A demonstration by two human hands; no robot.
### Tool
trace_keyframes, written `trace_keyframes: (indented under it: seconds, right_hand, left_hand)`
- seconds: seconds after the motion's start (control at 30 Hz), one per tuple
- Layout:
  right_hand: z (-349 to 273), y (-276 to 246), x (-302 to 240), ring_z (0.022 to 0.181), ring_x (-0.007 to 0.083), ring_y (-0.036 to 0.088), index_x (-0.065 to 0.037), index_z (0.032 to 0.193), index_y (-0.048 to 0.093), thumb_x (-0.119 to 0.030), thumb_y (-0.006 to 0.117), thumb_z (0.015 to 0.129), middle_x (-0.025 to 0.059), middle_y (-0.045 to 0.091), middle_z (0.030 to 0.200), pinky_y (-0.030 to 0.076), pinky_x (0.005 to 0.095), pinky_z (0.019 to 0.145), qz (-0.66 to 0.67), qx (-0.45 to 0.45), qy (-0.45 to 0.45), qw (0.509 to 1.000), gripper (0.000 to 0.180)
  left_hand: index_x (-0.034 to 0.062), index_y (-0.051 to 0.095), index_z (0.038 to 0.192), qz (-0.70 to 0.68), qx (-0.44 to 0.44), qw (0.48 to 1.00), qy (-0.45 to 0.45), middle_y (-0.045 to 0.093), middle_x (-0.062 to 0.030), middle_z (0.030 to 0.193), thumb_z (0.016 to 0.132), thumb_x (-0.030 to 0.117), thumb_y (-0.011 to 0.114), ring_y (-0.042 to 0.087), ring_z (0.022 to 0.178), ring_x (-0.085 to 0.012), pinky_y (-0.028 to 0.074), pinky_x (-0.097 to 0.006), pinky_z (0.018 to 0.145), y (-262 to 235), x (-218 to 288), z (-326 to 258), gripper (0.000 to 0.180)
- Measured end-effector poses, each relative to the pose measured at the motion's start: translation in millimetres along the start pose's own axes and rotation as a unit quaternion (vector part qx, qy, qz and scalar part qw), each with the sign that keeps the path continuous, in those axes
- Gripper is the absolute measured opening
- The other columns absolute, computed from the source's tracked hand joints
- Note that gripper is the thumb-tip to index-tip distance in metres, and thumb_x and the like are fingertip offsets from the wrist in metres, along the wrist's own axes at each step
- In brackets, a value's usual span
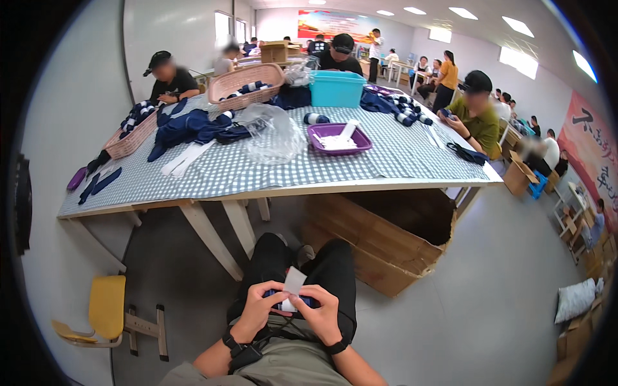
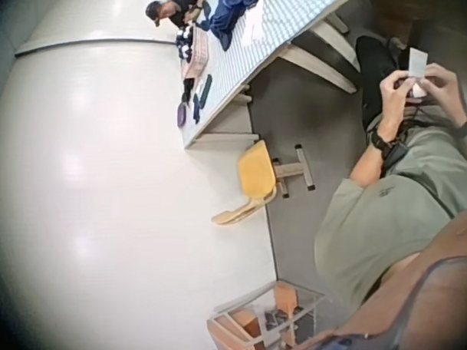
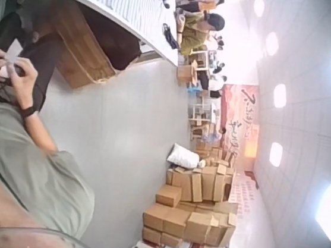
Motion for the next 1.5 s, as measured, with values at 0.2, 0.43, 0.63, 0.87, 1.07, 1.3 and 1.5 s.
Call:
trace_keyframes:
  seconds: [0.2, 0.43, 0.63, 0.87, 1.07, 1.3, 1.5]
  right_hand:
    - [1.3, -8.4, 2.4, 0.087, 0.0161, 0.068, 0.002, 0.093, 0.075, -0.006, 0.076, 0.084, 0.0106, 0.073, 0.092, 0.052, 0.0279, 0.079, -0.007, 0.038, 0.021, 0.999, 0.012]
    - [0.2, -8.9, 9.9, 0.084, 0.0155, 0.068, 0.002, 0.091, 0.075, -0.006, 0.076, 0.085, 0.0095, 0.073, 0.091, 0.050, 0.0264, 0.076, 0.000, 0.046, 0.041, 0.998, 0.010]
    - [6.0, -6.2, -12.4, 0.086, 0.0201, 0.071, 0.000, 0.094, 0.075, -0.005, 0.076, 0.082, 0.0111, 0.073, 0.093, 0.055, 0.0292, 0.075, -0.095, -0.022, -0.047, 0.994, 0.012]
    - [9.6, -6.4, -24.8, 0.080, 0.0222, 0.072, -0.001, 0.089, 0.075, -0.003, 0.078, 0.079, 0.0108, 0.073, 0.088, 0.056, 0.0296, 0.070, -0.136, 0.001, -0.098, 0.986, 0.011]
    - [0.5, -3.1, -24.4, 0.079, 0.0224, 0.072, 0.000, 0.086, 0.074, -0.002, 0.079, 0.078, 0.0109, 0.073, 0.087, 0.056, 0.0301, 0.070, -0.137, 0.039, -0.098, 0.985, 0.010]
    - [5.5, 6.2, -41.3, 0.085, 0.0252, 0.072, -0.005, 0.099, 0.074, -0.006, 0.083, 0.070, 0.0087, 0.073, 0.099, 0.058, 0.0321, 0.077, -0.156, -0.095, -0.167, 0.969, 0.031]
    - [-0.3, 8.1, -30.8, 0.081, 0.0208, 0.072, -0.005, 0.096, 0.075, -0.006, 0.084, 0.073, 0.0095, 0.073, 0.096, 0.057, 0.0294, 0.072, -0.123, -0.081, -0.131, 0.980, 0.024]
  left_hand:
    - [-0.0033, 0.067, 0.109, 0.026, -0.048, 0.999, -0.001, 0.069, -0.0116, 0.095, 0.086, 0.005, 0.072, 0.071, 0.085, -0.0205, 0.065, -0.037, 0.065, 9.0, 3.7, 3.6, 0.025]
    - [-0.0055, 0.068, 0.107, 0.012, -0.042, 0.998, -0.037, 0.068, -0.0122, 0.095, 0.080, 0.000, 0.070, 0.070, 0.081, -0.0205, 0.063, -0.033, 0.055, 5.4, -4.0, 9.0, 0.028]
    - [-0.0045, 0.068, 0.102, 0.022, -0.023, 0.999, -0.042, 0.067, -0.0116, 0.094, 0.080, -0.001, 0.069, 0.070, 0.080, -0.0187, 0.061, -0.032, 0.051, -4.0, -7.5, 11.3, 0.022]
    - [-0.0021, 0.070, 0.102, -0.008, -0.030, 0.999, -0.034, 0.069, -0.0102, 0.093, 0.084, 0.003, 0.071, 0.070, 0.081, -0.0178, 0.062, -0.033, 0.053, 3.2, 2.6, 5.1, 0.018]
    - [0.0005, 0.067, 0.094, -0.027, -0.037, 0.998, -0.040, 0.067, -0.0087, 0.097, 0.085, 0.000, 0.065, 0.069, 0.081, -0.0162, 0.062, -0.033, 0.055, 7.7, 6.4, 1.2, 0.009]
    - [0.0025, 0.069, 0.086, -0.028, -0.014, 0.999, -0.039, 0.067, -0.0082, 0.103, 0.082, -0.001, 0.064, 0.067, 0.075, -0.0169, 0.055, -0.028, 0.045, -6.2, 6.6, 1.1, 0.007]
    - [0.0024, 0.069, 0.093, -0.009, -0.042, 0.999, 0.003, 0.069, -0.0064, 0.095, 0.089, 0.007, 0.067, 0.066, 0.069, -0.0100, 0.046, -0.020, 0.040, -8.4, 8.4, -6.6, 0.006]
Point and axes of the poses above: each hand's wrist, its own z-axis towards the middle knuckle, its own y-axis out of the palm, x = y × z, the point moved 5 cm from there along z, towards the middle knuckle
